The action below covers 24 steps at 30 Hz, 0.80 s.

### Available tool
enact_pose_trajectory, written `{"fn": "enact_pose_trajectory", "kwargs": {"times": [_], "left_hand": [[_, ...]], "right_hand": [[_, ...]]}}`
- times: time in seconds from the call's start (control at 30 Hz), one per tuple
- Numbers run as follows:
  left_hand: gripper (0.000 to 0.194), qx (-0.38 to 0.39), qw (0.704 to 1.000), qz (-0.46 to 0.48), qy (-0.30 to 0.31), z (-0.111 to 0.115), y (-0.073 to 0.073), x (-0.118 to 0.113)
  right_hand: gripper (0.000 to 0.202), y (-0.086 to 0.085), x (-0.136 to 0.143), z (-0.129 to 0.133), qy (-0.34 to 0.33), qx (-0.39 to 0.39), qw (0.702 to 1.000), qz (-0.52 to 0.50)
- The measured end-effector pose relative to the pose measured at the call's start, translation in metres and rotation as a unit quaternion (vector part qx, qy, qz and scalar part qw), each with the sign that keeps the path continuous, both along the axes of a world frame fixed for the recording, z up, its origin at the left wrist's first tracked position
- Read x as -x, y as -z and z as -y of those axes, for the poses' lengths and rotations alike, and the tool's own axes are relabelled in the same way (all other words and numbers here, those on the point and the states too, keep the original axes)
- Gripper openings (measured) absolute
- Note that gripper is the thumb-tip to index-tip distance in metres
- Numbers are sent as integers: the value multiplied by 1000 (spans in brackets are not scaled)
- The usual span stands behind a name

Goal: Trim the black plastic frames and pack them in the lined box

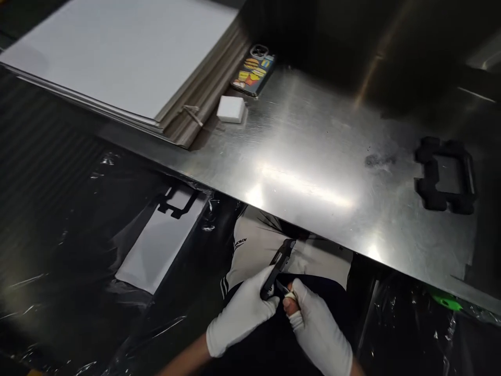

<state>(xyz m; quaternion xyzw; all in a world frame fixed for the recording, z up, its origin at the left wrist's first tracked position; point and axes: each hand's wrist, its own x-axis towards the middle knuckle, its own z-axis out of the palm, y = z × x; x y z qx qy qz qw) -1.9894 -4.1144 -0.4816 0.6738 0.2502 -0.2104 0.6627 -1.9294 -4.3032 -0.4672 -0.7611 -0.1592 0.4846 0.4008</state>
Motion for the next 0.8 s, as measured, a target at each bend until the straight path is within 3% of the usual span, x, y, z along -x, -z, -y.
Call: {"fn": "enact_pose_trajectory", "kwargs": {"times": [0.07,0.17,0.4,0.8], "left_hand": [[23,-14,1000,3,3,4,5,2],[24,-16,1000,8,-15,7,11,6],[7,-30,998,-21,-47,10,12,11],[7,-67,994,-66,-46,13,11,9]], "right_hand": [[47,16,6,-12,0,4,1000,12],[51,26,10,-17,-21,14,999,41],[61,25,13,-25,-16,35,998,56],[59,25,24,-31,49,80,996,-8]]}}
